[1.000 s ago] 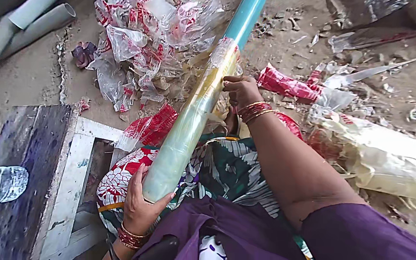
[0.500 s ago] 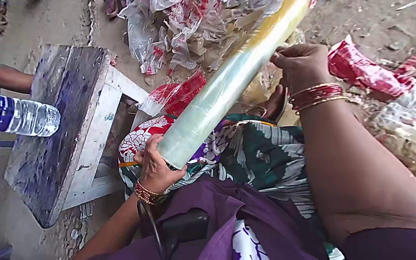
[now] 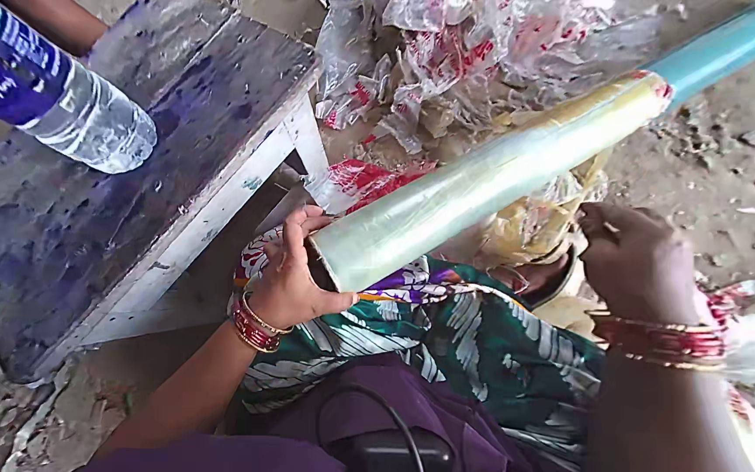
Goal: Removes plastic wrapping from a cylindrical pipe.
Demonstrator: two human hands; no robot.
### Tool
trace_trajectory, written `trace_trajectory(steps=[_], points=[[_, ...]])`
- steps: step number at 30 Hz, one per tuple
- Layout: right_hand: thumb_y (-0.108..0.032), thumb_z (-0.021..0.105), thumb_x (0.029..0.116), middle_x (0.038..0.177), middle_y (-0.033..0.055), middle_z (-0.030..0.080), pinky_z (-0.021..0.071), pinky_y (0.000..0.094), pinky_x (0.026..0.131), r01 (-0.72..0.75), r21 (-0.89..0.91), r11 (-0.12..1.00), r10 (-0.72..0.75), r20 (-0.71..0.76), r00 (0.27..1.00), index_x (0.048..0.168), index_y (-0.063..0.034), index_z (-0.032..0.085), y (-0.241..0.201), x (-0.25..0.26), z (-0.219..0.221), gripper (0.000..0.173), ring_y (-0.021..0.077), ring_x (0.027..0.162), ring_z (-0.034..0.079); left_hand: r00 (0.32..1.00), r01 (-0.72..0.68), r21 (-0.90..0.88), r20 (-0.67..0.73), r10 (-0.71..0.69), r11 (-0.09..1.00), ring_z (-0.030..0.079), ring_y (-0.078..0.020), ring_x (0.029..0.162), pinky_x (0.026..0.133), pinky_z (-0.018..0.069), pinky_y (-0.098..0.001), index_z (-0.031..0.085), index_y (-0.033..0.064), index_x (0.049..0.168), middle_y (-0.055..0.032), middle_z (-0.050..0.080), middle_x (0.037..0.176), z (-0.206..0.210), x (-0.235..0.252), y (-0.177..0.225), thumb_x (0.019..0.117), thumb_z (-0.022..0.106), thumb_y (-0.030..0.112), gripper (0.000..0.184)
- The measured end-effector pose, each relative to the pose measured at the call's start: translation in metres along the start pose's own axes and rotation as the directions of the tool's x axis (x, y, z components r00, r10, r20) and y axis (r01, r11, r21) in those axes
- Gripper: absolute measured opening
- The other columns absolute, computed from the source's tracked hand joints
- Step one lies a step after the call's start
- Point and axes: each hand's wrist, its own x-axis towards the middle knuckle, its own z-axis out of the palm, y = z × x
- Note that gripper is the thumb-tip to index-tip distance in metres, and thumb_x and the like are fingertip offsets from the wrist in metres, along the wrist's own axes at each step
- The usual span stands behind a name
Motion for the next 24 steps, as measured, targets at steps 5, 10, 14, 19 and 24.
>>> trace_trajectory(steps=[5, 10, 14, 19, 24], points=[[-0.014, 0.052, 0.1027, 0.091, 0.0175, 0.074, 0.0594, 0.0365, 0.066, 0.308, 0.141, 0.941, -0.288, -0.145, 0.947, 0.117, 0.0025, 0.073, -0.045, -0.029, 0.026, 0.03, 0.0186, 0.07, 0.07, 0.931, -0.288, 0.247, -0.155, 0.331, 0.925, 0.058, -0.0288, 0.126, 0.094, 0.0379, -0.0586, 0.036, 0.0062, 0.141, -0.0171, 0.061, 0.135, -0.006, 0.015, -0.008, 0.0552, 0.085, 0.034, 0.103], [-0.011, 0.055, 0.1014, 0.089, 0.015, 0.071, 0.0533, 0.0228, 0.075, 0.54, 0.086, 0.837, -0.525, -0.153, 0.837, 0.109, -0.0003, 0.077, -0.092, -0.034, 0.044, 0.026, 0.0148, 0.08, 0.067, 0.892, -0.36, 0.295, -0.17, 0.42, 0.885, 0.055, -0.0315, 0.127, 0.094, 0.0347, -0.0557, 0.043, 0.0053, 0.137, -0.0196, 0.061, 0.135, 0.005, 0.016, -0.035, 0.0634, 0.081, 0.031, 0.087], [-0.018, 0.061, 0.1014, 0.091, 0.012, 0.074, 0.055, 0.0323, 0.08, 0.679, 0.083, 0.73, -0.673, -0.088, 0.734, 0.109, -0.0064, 0.08, -0.124, -0.036, 0.058, 0.023, 0.0202, 0.087, 0.069, 0.964, -0.193, 0.234, -0.138, 0.229, 0.953, 0.057, -0.0372, 0.128, 0.096, 0.038, -0.0635, 0.041, -0.0037, 0.144, -0.024, 0.06, 0.136, 0.005, 0.012, -0.034, 0.0601, 0.084, 0.038, 0.103], [-0.012, 0.06, 0.1009, 0.091, 0.0094, 0.072, 0.0487, 0.034, 0.077, 0.778, 0.095, 0.621, -0.778, -0.047, 0.626, 0.112, -0.0062, 0.079, -0.158, -0.031, 0.052, 0.023, 0.02, 0.085, 0.064, 0.99, -0.068, 0.233, -0.101, 0.094, 0.97, 0.061, -0.0376, 0.125, 0.1, 0.0412, -0.0617, 0.036, -0.0102, 0.148, -0.0263, 0.061, 0.135, 0.008, 0.012, -0.033, 0.0658, 0.072, 0.076, 0.125], [-0.007, 0.066, 0.0971, 0.09, 0.0115, 0.075, 0.0537, 0.0303, 0.079, 0.797, 0.072, 0.6, -0.792, -0.086, 0.604, 0.108, -0.0018, 0.079, -0.174, -0.022, 0.05, 0.017, 0.0194, 0.085, 0.07, 0.975, -0.099, 0.22, -0.174, 0.139, 0.97, 0.066, -0.0346, 0.114, 0.092, 0.045, -0.0577, 0.044, -0.007, 0.141, -0.0237, 0.065, 0.126, 0.014, 0.01, -0.034, 0.0657, 0.079, 0.06, 0.106]])
